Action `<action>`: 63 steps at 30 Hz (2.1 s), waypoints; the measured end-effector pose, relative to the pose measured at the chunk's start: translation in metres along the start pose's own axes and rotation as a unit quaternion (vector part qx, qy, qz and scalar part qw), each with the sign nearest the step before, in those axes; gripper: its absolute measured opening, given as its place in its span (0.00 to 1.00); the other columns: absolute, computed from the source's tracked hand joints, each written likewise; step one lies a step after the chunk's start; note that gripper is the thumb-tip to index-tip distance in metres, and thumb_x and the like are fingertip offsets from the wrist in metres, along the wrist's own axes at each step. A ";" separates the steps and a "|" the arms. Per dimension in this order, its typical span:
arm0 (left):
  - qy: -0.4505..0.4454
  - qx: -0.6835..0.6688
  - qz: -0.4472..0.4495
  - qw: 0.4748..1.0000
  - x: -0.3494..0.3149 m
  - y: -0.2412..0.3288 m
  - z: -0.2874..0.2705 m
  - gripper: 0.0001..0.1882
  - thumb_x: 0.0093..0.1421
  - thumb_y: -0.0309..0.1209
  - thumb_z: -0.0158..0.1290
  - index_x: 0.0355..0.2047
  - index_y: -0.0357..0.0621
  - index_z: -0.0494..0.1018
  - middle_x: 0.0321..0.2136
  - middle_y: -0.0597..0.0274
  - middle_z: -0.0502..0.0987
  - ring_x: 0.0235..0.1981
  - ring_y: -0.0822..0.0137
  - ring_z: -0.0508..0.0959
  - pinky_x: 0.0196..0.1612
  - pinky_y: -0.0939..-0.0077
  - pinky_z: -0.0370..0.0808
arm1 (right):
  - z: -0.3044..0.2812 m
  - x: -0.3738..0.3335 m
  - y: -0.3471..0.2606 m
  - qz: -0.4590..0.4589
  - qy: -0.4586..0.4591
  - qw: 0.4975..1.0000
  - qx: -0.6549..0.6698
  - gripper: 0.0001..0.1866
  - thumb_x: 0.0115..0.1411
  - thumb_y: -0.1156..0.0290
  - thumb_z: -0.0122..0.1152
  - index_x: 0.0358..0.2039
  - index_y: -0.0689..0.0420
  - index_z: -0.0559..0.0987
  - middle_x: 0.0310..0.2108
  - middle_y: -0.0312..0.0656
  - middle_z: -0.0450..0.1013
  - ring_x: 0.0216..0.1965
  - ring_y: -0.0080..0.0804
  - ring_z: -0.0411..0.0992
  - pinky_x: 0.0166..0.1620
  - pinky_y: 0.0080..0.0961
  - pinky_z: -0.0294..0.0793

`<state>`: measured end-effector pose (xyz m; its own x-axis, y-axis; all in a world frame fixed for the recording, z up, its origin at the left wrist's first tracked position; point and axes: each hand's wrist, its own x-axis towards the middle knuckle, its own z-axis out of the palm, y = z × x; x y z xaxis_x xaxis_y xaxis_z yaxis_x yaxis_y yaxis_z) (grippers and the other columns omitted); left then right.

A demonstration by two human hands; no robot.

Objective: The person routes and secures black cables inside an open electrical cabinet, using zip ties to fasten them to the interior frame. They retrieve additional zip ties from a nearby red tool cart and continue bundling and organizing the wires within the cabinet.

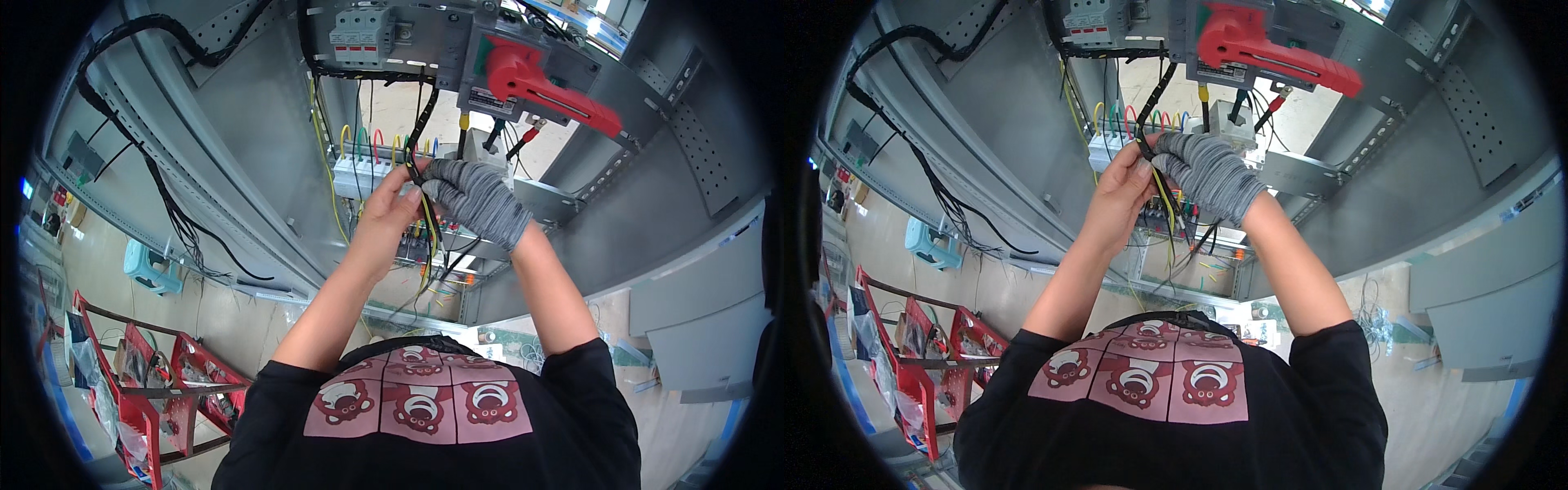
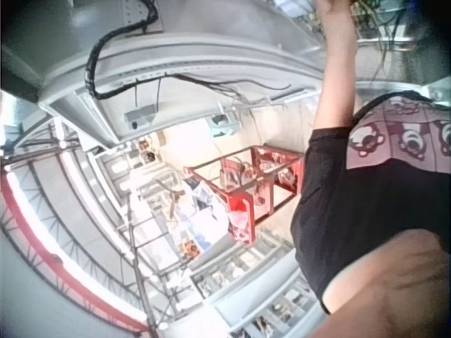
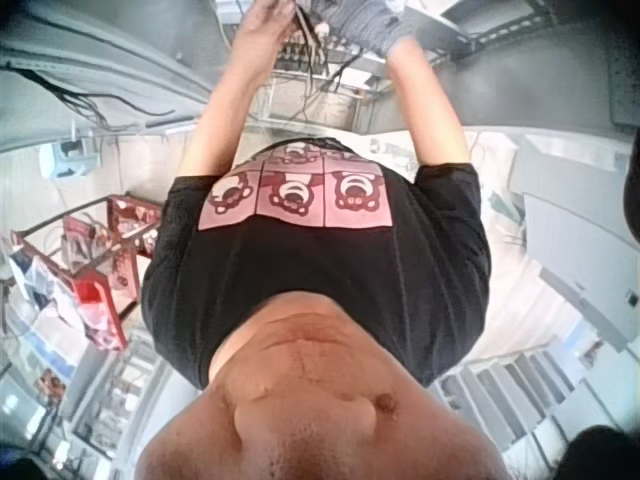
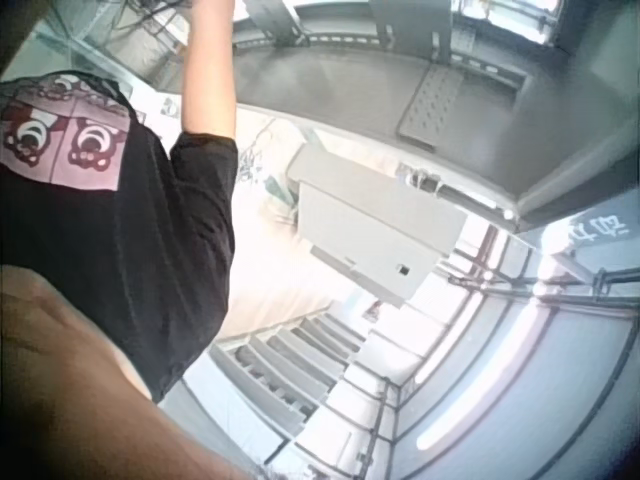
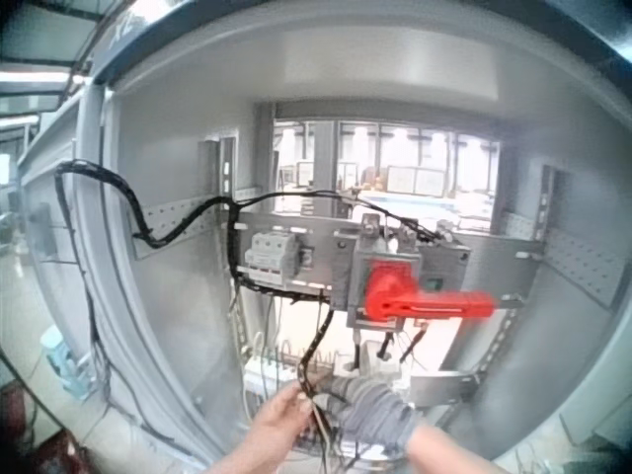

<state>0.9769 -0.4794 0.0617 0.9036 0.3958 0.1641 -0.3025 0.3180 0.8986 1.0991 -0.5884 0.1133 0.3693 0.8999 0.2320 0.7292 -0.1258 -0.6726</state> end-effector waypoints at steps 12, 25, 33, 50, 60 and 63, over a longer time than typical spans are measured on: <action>-0.062 0.175 0.036 0.982 0.023 -0.003 -0.015 0.08 0.62 0.28 0.47 0.38 0.38 0.72 0.30 0.63 0.77 0.29 0.71 0.76 0.36 0.77 0.71 | 0.058 -0.019 0.055 0.096 0.196 0.968 0.125 0.14 0.59 0.68 0.56 0.41 0.64 0.76 0.35 0.53 0.74 0.39 0.43 0.74 0.43 0.29 0.71; 0.050 0.207 0.061 0.975 0.060 -0.002 -0.015 0.13 0.61 0.34 0.50 0.36 0.34 0.72 0.27 0.60 0.76 0.28 0.74 0.75 0.28 0.77 0.70 | 0.044 -0.028 0.055 0.099 0.169 0.977 -0.085 0.14 0.59 0.65 0.53 0.41 0.59 0.77 0.32 0.55 0.75 0.35 0.50 0.74 0.41 0.38 0.73; 0.058 0.280 0.140 0.948 0.128 -0.010 -0.013 0.10 0.60 0.30 0.51 0.34 0.32 0.71 0.23 0.59 0.76 0.26 0.70 0.77 0.31 0.77 0.72 | 0.026 -0.022 0.038 0.151 0.141 0.946 -0.249 0.14 0.58 0.62 0.53 0.40 0.56 0.77 0.30 0.53 0.75 0.34 0.50 0.74 0.39 0.40 0.72; -0.022 0.085 0.018 0.996 0.078 -0.056 -0.007 0.06 0.61 0.27 0.50 0.38 0.39 0.69 0.31 0.64 0.75 0.31 0.74 0.77 0.34 0.82 0.72 | 0.024 -0.021 0.073 0.099 0.235 0.956 -0.142 0.13 0.55 0.68 0.56 0.42 0.56 0.78 0.36 0.48 0.75 0.38 0.46 0.74 0.43 0.36 0.73; -0.029 0.057 0.005 0.998 0.054 -0.081 0.012 0.11 0.64 0.25 0.43 0.46 0.39 0.63 0.34 0.61 0.74 0.37 0.73 0.73 0.41 0.79 0.69 | 0.016 -0.022 0.073 0.119 0.199 0.968 -0.097 0.14 0.56 0.66 0.56 0.41 0.60 0.77 0.36 0.51 0.75 0.38 0.48 0.73 0.44 0.35 0.72; -0.016 0.038 -0.029 0.999 0.049 -0.084 0.014 0.11 0.64 0.25 0.42 0.47 0.39 0.62 0.34 0.61 0.73 0.35 0.74 0.72 0.41 0.81 0.68 | 0.018 -0.019 0.072 0.154 0.169 0.973 -0.013 0.14 0.55 0.67 0.57 0.41 0.60 0.77 0.37 0.51 0.75 0.39 0.48 0.73 0.44 0.35 0.72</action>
<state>1.0507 -0.4992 0.0003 0.9283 0.3507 0.1232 -0.2272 0.2730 0.9348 1.1339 -0.6071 0.0476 0.7379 0.6296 0.2431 0.5670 -0.3829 -0.7293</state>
